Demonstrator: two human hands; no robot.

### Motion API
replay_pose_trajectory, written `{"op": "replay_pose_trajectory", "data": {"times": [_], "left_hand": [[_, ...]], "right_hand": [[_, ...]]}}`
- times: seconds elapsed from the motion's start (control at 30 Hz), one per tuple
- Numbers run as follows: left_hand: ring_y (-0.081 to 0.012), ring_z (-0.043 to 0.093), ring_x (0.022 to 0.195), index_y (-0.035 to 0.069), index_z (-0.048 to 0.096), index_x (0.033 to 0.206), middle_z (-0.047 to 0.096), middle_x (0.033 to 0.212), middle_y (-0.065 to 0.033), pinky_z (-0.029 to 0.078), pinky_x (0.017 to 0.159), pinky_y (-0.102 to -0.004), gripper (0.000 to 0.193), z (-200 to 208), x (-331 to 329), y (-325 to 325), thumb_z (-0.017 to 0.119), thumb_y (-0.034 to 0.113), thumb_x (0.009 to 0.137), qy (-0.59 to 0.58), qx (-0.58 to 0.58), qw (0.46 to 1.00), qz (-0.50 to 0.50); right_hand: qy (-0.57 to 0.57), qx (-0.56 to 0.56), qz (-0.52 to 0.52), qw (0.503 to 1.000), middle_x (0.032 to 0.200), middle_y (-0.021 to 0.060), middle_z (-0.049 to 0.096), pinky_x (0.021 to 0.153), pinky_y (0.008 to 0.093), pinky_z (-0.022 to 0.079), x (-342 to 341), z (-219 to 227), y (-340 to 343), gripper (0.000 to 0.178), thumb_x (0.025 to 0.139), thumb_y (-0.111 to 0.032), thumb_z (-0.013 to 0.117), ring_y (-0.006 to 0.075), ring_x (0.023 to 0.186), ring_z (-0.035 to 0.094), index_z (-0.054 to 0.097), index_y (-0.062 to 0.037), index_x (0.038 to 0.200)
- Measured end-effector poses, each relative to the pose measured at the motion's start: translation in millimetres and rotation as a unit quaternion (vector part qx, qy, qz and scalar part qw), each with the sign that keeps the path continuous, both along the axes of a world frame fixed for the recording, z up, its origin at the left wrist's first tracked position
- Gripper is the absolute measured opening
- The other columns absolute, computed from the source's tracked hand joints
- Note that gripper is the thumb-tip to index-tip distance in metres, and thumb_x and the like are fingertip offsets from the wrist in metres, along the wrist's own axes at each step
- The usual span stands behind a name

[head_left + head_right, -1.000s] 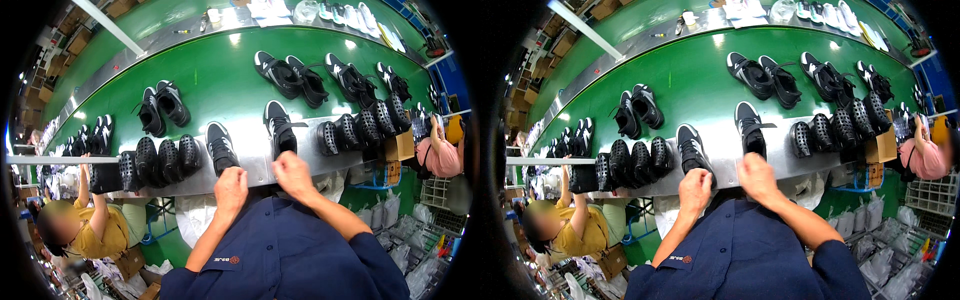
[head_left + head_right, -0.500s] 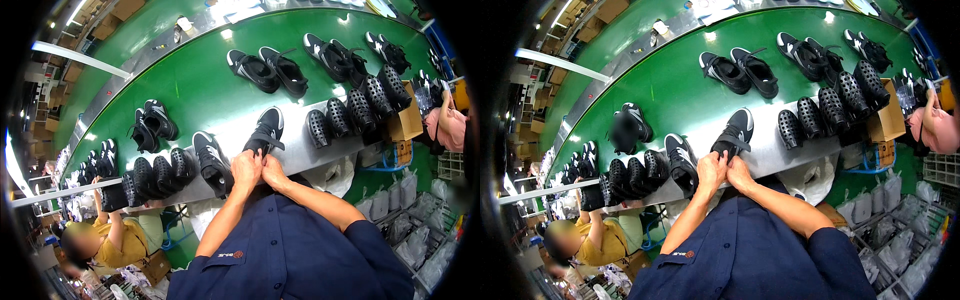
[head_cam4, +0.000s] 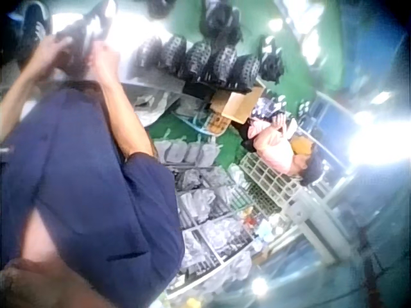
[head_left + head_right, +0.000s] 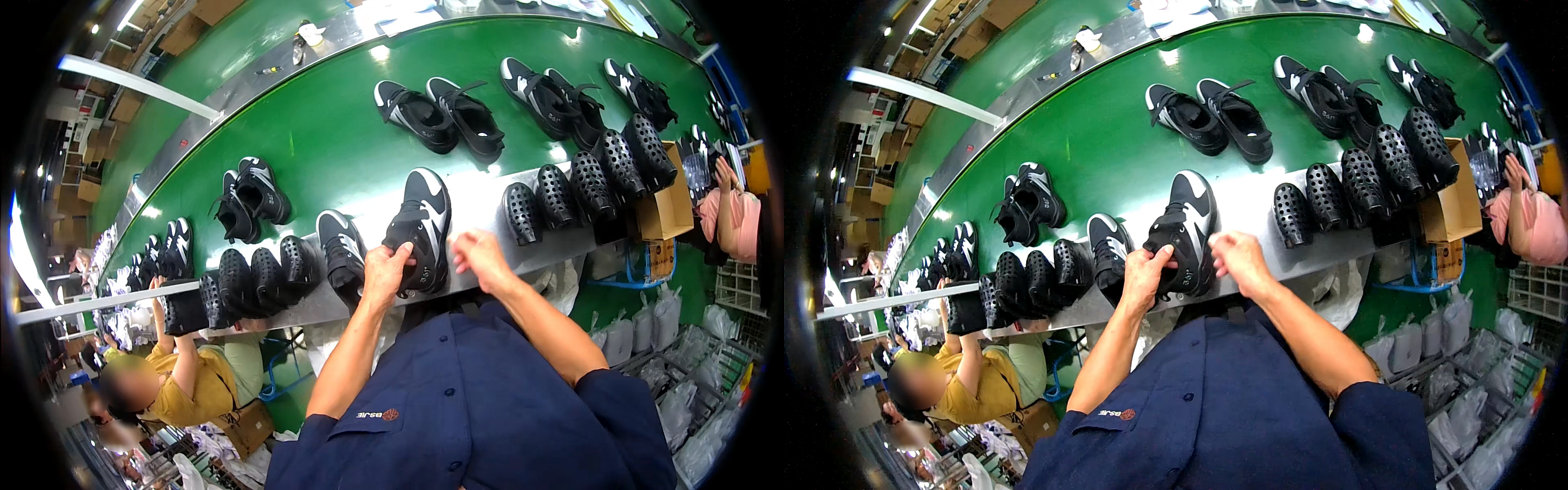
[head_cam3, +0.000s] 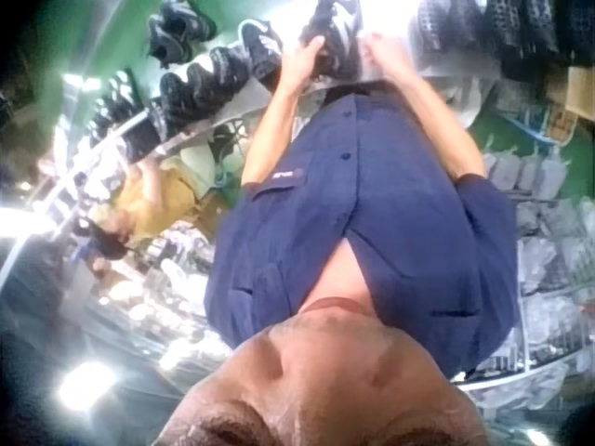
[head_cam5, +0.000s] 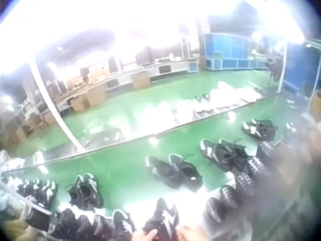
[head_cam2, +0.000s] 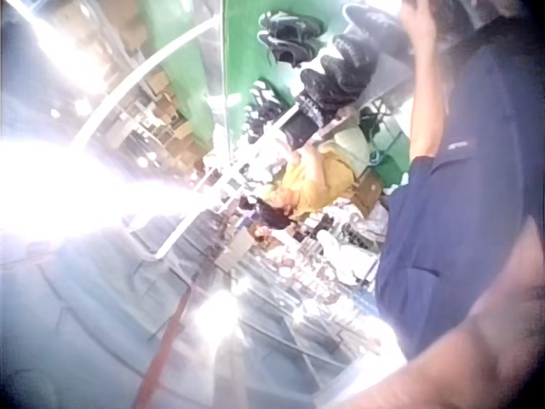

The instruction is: The person attaches velcro straps to black and white sneakers and places insoles inside them before setting them on a metal workbench at a shoe manufacturing line.

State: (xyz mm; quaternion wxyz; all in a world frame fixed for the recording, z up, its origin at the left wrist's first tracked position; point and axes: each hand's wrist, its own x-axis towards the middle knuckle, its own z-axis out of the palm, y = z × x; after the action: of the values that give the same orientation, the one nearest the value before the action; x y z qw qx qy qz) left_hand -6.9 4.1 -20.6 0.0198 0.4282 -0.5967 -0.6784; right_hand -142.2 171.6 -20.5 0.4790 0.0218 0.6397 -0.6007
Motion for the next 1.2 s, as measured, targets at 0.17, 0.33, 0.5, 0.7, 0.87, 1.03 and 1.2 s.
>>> {"op": "replay_pose_trajectory", "data": {"times": [0.17,0.33,0.5,0.7,0.87,1.03,1.2], "left_hand": [[-0.0152,0.068,0.076,-0.008,0.074,0.102,0.074,0.089,-0.009,0.055,0.069,-0.029,0.027,-9.4,4.6,7.2,0.072,0.019,0.099,0.004,0.024,0.999,0.041],[-0.0152,0.066,0.072,-0.008,0.075,0.098,0.074,0.084,-0.0104,0.053,0.067,-0.0296,0.027,-6.9,7.1,4.8,0.073,0.019,0.096,0.028,0.036,0.995,0.087],[-0.0163,0.067,0.071,-0.008,0.073,0.097,0.073,0.085,-0.0102,0.054,0.067,-0.0287,0.025,-2.4,8.3,5.7,0.073,0.017,0.096,0.013,0.038,0.994,0.101],[-0.0152,0.066,0.07,-0.007,0.073,0.094,0.073,0.084,-0.0088,0.052,0.065,-0.0282,0.025,-4.1,7.7,7.9,0.074,0.018,0.096,0.015,0.032,0.992,0.117],[-0.0156,0.066,0.071,-0.007,0.073,0.095,0.073,0.082,-0.0101,0.053,0.067,-0.0314,0.026,-9.9,4.4,14.5,0.073,0.019,0.095,-0.006,-0.045,0.995,0.088],[-0.0232,0.07,0.069,-0.005,0.073,0.095,0.075,0.082,-0.0133,0.055,0.067,-0.0371,0.022,16.9,4.0,39.0,0.075,0.017,0.092,-0.012,-0.284,0.955,-0.09],[-0.0317,0.066,0.081,0.004,0.065,0.093,0.063,0.083,-0.0121,0.054,0.073,-0.0432,0.015,16.1,-0.6,33.2,0.076,0.009,0.084,0.01,-0.569,0.816,-0.102]], "right_hand": [[-0.024,-0.037,-0.025,0.999,0.077,0.002,0.06,0.048,0.0239,0.043,-13.9,29.6,-40.7,0.021,0.098,-0.022,0.07,0.0094,0.059,0.053,0.066,-0.0028,0.09],[-0.03,-0.024,-0.003,0.999,0.075,0.0018,0.06,0.046,0.0236,0.039,-4.7,23.7,-43.8,0.017,0.095,-0.017,0.072,0.0084,0.058,0.052,0.065,-0.0043,0.085],[-0.07,0.013,-0.021,0.997,0.073,0.0029,0.061,0.044,0.0242,0.039,14.3,8.9,-29.1,0.017,0.094,-0.017,0.074,0.0092,0.056,0.051,0.066,-0.0039,0.086],[-0.075,0.014,-0.016,0.997,0.073,0.0026,0.061,0.044,0.0248,0.039,23.3,-7.6,-24.8,0.02,0.095,-0.02,0.075,0.0096,0.056,0.051,0.066,-0.0042,0.085],[0.009,0.049,0.022,0.998,0.069,0.0028,0.062,0.045,0.0294,0.038,32.6,-19.0,-31.2,0.03,0.095,-0.028,0.076,0.0103,0.057,0.053,0.065,-0.003,0.082],[0.103,0.182,0.072,0.975,0.083,0.012,0.068,0.064,0.0363,0.051,19.1,-27.7,11.3,0.038,0.09,-0.033,0.078,0.0223,0.071,0.064,0.067,0.0027,0.099],[0.341,0.196,0.126,0.911,0.112,0.0275,0.066,0.09,0.0489,0.053,36.6,2.0,2.7,0.049,0.087,-0.025,0.076,0.0437,0.101,0.066,0.06,0.0085,0.118]]}}
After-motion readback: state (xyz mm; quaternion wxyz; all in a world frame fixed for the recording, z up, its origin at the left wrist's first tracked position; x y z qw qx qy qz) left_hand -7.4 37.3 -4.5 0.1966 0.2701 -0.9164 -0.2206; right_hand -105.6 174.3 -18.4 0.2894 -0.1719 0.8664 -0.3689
